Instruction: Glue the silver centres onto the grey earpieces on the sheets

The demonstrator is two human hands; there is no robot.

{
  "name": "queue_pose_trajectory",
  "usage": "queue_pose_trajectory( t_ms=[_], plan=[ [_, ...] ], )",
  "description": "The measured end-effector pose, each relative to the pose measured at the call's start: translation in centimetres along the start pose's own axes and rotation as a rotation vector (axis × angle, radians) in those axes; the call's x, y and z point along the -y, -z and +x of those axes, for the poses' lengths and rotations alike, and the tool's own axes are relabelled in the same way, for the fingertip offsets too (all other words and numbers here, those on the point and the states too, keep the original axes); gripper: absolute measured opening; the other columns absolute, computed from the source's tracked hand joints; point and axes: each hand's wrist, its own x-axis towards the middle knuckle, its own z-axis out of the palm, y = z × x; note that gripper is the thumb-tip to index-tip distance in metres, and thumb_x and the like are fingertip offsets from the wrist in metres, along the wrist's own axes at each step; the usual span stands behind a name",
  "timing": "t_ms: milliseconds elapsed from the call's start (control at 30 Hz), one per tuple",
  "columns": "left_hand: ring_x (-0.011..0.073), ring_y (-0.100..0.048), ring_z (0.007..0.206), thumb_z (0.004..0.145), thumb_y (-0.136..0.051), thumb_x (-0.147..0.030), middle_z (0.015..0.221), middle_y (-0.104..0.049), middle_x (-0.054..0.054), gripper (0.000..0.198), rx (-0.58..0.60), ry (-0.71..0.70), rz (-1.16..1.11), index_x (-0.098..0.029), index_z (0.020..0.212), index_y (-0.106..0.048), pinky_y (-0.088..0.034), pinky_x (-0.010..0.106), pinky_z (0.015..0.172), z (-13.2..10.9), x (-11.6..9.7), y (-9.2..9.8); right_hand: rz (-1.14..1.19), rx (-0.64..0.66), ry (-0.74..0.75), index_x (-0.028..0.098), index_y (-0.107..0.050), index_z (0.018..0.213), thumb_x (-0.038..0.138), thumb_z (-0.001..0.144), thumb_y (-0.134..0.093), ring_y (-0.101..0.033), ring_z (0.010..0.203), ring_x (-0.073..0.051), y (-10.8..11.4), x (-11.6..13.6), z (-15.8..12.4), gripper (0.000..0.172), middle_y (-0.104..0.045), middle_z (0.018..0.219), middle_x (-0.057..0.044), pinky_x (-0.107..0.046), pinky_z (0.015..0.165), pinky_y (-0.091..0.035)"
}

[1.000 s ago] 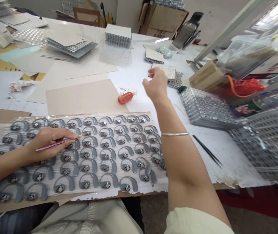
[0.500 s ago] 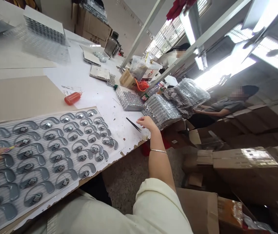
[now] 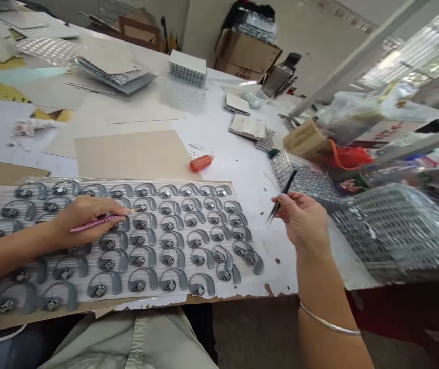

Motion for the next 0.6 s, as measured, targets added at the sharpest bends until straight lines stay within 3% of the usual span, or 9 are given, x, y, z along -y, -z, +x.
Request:
queue_pose_trajectory(
  t_ms=[100,200,267,400,600],
  plan=[
    [0.0152,-0.069,0.085,0.088,-0.048,-0.019,0.095,-0.073,0.004,0.018,-0.014,-0.036,-0.022,-0.015,0.096,-0.064,-0.052,0.022,0.075,-0.2,0.4,-0.2,0.203,0.146,-0.108,0.017,-0.065,0.083,0.033,0.051,-0.087,-0.058,0.051,-0.009,-7.1,2.7,-3.0,0.042,-0.068,0.073,-0.003,-0.021,0.049,-0.050],
    [0.0140,-0.069,0.082,0.089,-0.049,-0.018,0.092,-0.073,0.003,0.016,-0.027,-0.049,-0.031,-0.015,0.096,-0.063,-0.051,0.021,0.072,-0.2,0.3,-0.3,0.303,0.374,-0.169,0.017,-0.065,0.079,0.037,0.058,-0.083,-0.064,0.064,-0.013,-13.1,4.4,-5.8,0.034,-0.069,0.078,-0.004,-0.026,0.059,-0.056],
    [0.0133,-0.068,0.079,0.089,-0.050,-0.017,0.088,-0.072,0.003,0.015,-0.040,-0.059,-0.048,-0.015,0.095,-0.062,-0.050,0.020,0.069,-0.1,0.1,-0.2,0.320,0.514,-0.216,0.017,-0.064,0.080,0.038,0.063,-0.080,-0.064,0.067,-0.013,-15.8,4.8,-6.8,0.031,-0.068,0.081,-0.004,-0.026,0.061,-0.056],
    [0.0135,-0.068,0.077,0.088,-0.050,-0.017,0.087,-0.071,0.002,0.014,-0.046,-0.061,-0.069,-0.015,0.095,-0.062,-0.049,0.021,0.067,0.0,0.1,0.0,0.302,0.630,-0.264,0.017,-0.060,0.082,0.041,0.065,-0.078,-0.063,0.064,-0.012,-18.6,4.2,-7.4,0.035,-0.064,0.080,-0.001,-0.027,0.060,-0.056],
    [0.0143,-0.067,0.076,0.089,-0.048,-0.017,0.086,-0.071,0.003,0.016,-0.019,-0.042,-0.088,-0.014,0.094,-0.063,-0.049,0.022,0.068,0.1,0.3,-0.2,0.249,0.637,-0.274,0.018,-0.056,0.084,0.042,0.069,-0.074,-0.063,0.065,-0.013,-19.6,3.0,-7.6,0.033,-0.059,0.078,0.002,-0.028,0.061,-0.055]
  ],
)
